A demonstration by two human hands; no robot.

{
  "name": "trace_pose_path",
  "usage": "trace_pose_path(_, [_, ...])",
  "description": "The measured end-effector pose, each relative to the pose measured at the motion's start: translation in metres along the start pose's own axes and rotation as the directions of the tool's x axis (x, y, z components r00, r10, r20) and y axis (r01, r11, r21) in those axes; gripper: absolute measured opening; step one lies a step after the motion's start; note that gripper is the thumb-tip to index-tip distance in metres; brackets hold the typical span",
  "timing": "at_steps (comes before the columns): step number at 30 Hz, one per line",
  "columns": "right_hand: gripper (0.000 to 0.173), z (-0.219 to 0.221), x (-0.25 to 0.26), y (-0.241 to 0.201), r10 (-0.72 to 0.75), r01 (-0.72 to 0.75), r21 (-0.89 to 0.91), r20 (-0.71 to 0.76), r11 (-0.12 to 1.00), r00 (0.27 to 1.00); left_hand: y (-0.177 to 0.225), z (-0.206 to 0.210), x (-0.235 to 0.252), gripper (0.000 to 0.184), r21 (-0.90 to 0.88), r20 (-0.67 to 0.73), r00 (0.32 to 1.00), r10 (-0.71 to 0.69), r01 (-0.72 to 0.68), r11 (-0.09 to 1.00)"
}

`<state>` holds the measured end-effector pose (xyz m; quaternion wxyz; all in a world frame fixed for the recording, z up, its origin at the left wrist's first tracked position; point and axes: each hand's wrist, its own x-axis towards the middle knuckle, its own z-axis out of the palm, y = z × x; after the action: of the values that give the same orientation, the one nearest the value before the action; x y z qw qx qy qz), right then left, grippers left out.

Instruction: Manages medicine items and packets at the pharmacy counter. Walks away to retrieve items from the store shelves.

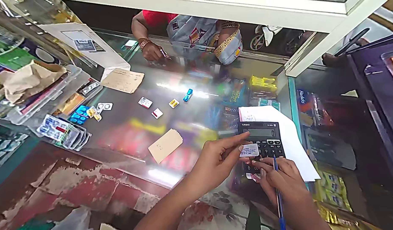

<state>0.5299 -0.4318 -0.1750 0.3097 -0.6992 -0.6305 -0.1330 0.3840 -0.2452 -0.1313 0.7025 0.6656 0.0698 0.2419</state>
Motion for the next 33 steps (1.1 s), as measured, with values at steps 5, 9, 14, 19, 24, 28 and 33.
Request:
trace_pose_path(5, [0.020, -0.004, -0.006, -0.002, 0.129, -0.133, -0.036, -0.103, 0.990, 0.986, 0.002, -0.002, -0.002, 0.036, 0.026, 0.008, 1.000, 0.021, -0.021, 0.999])
trace_pose_path(9, [0.021, -0.002, -0.007, -0.001, 0.116, -0.130, -0.089, -0.151, 0.987, 0.982, -0.003, -0.002, -0.001, 0.035, 0.019, -0.001, 1.000, 0.028, -0.028, 0.999])
trace_pose_path(14, [0.021, -0.002, -0.005, -0.002, 0.098, -0.113, -0.108, -0.141, 0.988, 0.985, -0.005, -0.006, 0.000, 0.035, 0.026, 0.012, 1.000, 0.020, -0.020, 0.999])
trace_pose_path(19, [0.019, -0.001, -0.001, 0.001, 0.085, -0.090, -0.102, -0.049, 0.991, 0.995, -0.008, -0.006, 0.002, 0.035, 0.003, 0.026, 1.000, 0.006, -0.006, 1.000])
trace_pose_path(24, [0.017, 0.005, 0.009, -0.001, 0.045, -0.047, -0.088, -0.033, 0.995, 0.998, -0.010, -0.006, 0.005, 0.035, -0.008, 0.034, 0.999, 0.000, 0.000, 1.000])
trace_pose_path(28, [0.019, 0.002, 0.011, -0.002, 0.028, -0.036, -0.077, -0.101, 0.996, 0.995, -0.010, -0.007, 0.007, 0.035, -0.001, 0.037, 0.999, -0.016, 0.016, 1.000])
trace_pose_path(33, [0.019, 0.003, 0.009, 0.000, 0.034, -0.037, -0.090, -0.034, 0.995, 0.999, -0.014, -0.007, 0.008, 0.035, -0.010, 0.056, 0.998, -0.032, 0.033, 0.999])
